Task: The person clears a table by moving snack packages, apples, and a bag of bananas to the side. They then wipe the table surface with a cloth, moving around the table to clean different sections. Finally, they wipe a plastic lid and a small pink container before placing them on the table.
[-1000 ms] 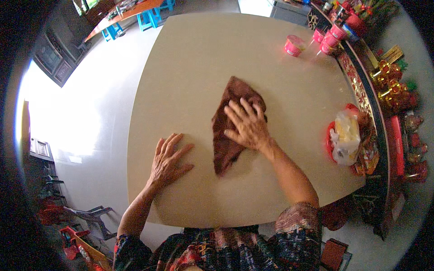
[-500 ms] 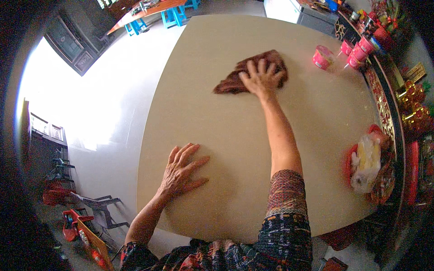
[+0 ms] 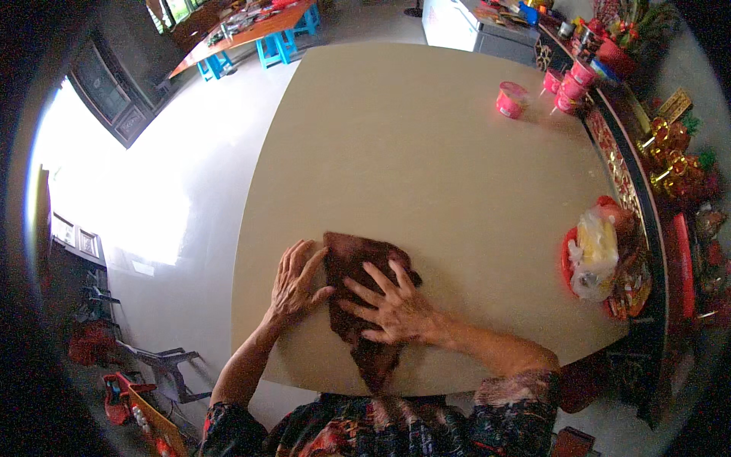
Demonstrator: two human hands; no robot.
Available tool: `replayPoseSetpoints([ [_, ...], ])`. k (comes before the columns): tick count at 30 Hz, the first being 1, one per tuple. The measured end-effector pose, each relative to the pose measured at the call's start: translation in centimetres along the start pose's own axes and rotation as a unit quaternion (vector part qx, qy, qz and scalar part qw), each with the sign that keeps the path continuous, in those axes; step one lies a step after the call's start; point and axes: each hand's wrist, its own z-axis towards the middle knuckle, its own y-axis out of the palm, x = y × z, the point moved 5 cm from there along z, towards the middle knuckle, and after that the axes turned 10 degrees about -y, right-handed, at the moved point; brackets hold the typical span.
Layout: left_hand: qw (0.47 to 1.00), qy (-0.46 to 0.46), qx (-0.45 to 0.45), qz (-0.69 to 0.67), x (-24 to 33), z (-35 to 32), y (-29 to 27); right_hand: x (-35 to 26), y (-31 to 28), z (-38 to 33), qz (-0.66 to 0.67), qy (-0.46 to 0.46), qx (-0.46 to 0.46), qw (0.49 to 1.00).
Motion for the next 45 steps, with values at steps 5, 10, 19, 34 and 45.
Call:
replayPoseSetpoints([
  [5, 1.000, -0.012, 0.004, 0.008, 0.5, 0.0, -0.4, 6.8, -1.8, -3.6, -0.076, 0.178, 0.005, 0.981],
  [10, 1.000, -0.009, 0.001, -0.009, 0.7, 0.3, -0.7, 18.5, -2.7, -4.9, -0.123, 0.339, 0.020, 0.932],
  [19, 1.000, -0.010, -0.010, -0.027, 0.6, 0.6, -1.1, 31.1, -1.5, 0.0, -0.129, 0.500, -0.044, 0.855],
  [34, 0.993, 0.011, 0.038, -0.107, 0.1, -0.2, -0.5, 14.1, 5.7, 23.5, -0.112, 0.075, 0.036, 0.990],
  [45, 1.000, -0.009, -0.007, 0.004, -4.8, -5.0, -2.3, 9.1, 2.5, 7.9, -0.151, 0.230, 0.021, 0.961],
])
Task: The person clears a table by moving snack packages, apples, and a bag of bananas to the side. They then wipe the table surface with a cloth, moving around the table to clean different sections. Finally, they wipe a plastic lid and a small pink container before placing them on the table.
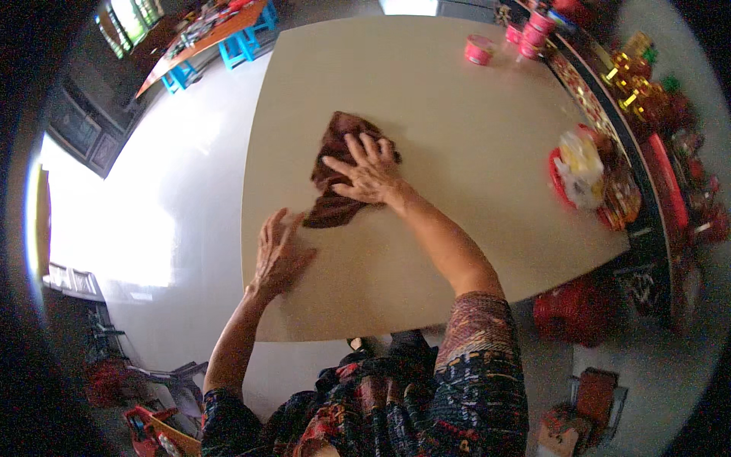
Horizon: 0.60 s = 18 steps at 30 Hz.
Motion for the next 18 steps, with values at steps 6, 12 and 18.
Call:
replayPoseSetpoints([
  [6, 0.999, -0.014, 0.007, 0.046, -4.3, -4.7, -1.5, 3.5, -4.0, -14.3, -0.057, 0.142, 0.002, 0.988],
  [12, 0.998, 0.016, 0.013, 0.051, -5.6, -8.6, -1.9, 5.9, -7.8, -30.4, -0.043, 0.403, -0.138, 0.904],
  [18, 0.957, -0.156, 0.008, -0.243, -8.7, -11.0, -1.0, 2.0, -8.2, -31.5, -0.081, 0.441, -0.151, 0.881],
])
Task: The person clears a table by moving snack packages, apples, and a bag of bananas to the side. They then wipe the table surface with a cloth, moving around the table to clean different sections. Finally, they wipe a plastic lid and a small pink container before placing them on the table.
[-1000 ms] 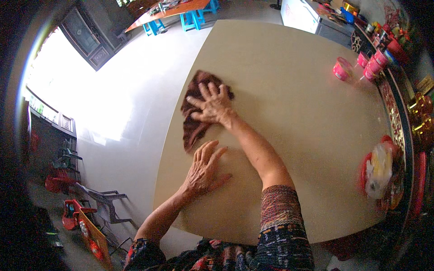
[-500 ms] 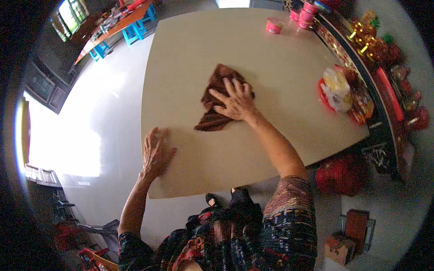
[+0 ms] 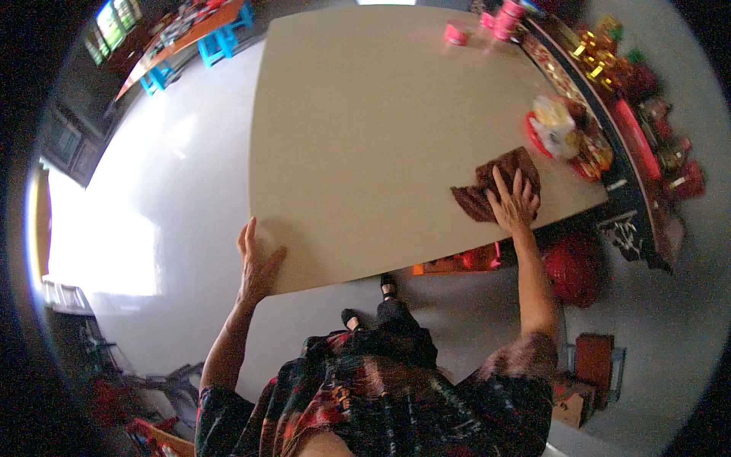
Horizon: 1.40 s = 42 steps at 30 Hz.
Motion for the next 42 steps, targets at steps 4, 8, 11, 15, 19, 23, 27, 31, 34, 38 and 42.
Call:
replayPoseSetpoints([
  [4, 0.997, -0.038, -0.014, -0.063, 0.7, 0.0, 0.0, -8.9, -1.0, -2.3, 0.008, -0.147, 0.038, 0.988],
  [8, 0.989, -0.051, -0.040, -0.134, 0.1, 0.4, 0.1, -20.5, -4.1, -3.8, 0.037, -0.331, 0.091, 0.939],
  [11, 0.957, -0.098, -0.077, -0.261, -0.2, 0.4, 0.1, -28.9, -6.1, -4.6, 0.075, -0.459, 0.122, 0.877],
  [15, 0.904, -0.107, -0.113, -0.399, -3.3, 1.5, 2.2, -37.9, -7.9, -4.7, 0.134, -0.579, 0.111, 0.796],
  [19, 0.882, -0.167, -0.156, -0.411, -2.4, 1.2, 1.9, -41.6, -7.5, -1.6, 0.150, -0.604, 0.131, 0.772],
  [23, 0.860, -0.053, -0.134, -0.490, -0.8, 1.5, 1.6, -43.8, -7.0, 2.5, 0.127, -0.577, 0.198, 0.782],
  [27, 0.886, -0.112, -0.138, -0.428, -0.2, -0.4, -0.7, -46.1, -6.3, 8.2, 0.121, -0.501, 0.206, 0.832],
  [31, 0.848, -0.166, -0.143, -0.483, -1.6, 0.0, 1.8, -47.1, -6.6, 13.9, 0.108, -0.415, 0.118, 0.896],
  [34, 0.781, -0.210, -0.164, -0.565, -3.4, 0.9, 3.7, -46.6, -5.8, 13.3, 0.096, -0.405, 0.131, 0.900],
  [38, 0.728, -0.272, -0.236, -0.583, -5.5, 0.9, 3.3, -45.9, -6.5, 4.0, 0.115, -0.474, 0.193, 0.851],
  [42, 0.739, -0.219, -0.324, -0.548, -7.9, 0.9, 2.7, -44.0, -8.1, -4.5, 0.118, -0.468, 0.148, 0.863],
])
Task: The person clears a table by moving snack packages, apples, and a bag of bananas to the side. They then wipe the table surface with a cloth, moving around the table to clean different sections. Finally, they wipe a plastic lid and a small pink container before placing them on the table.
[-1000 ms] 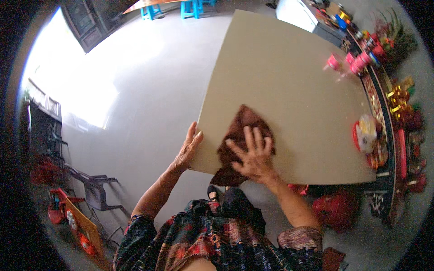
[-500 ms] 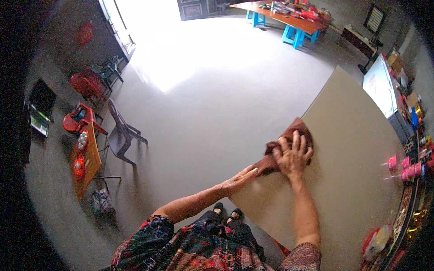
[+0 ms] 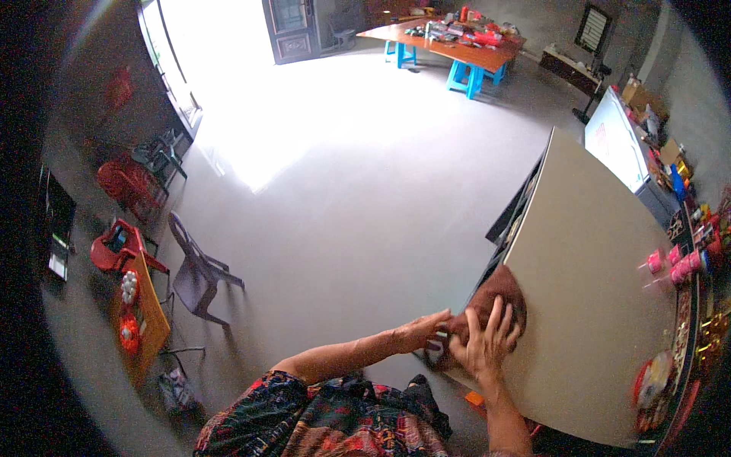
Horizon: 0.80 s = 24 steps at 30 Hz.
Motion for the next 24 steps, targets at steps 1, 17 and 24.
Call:
replayPoseSetpoints([
  [1, 0.998, -0.026, 0.007, 0.049, 0.5, -1.1, -0.3, -0.9, -0.5, -1.2, -0.002, 0.018, -0.016, 1.000],
  [17, 0.987, -0.066, 0.023, 0.143, 7.0, -6.2, -11.1, 2.9, 3.3, 2.8, -0.081, 0.353, -0.179, 0.915],
  [24, 0.988, -0.084, -0.012, 0.132, 10.9, -1.1, -14.3, 7.4, 4.0, 7.6, -0.105, 0.372, -0.152, 0.910],
])
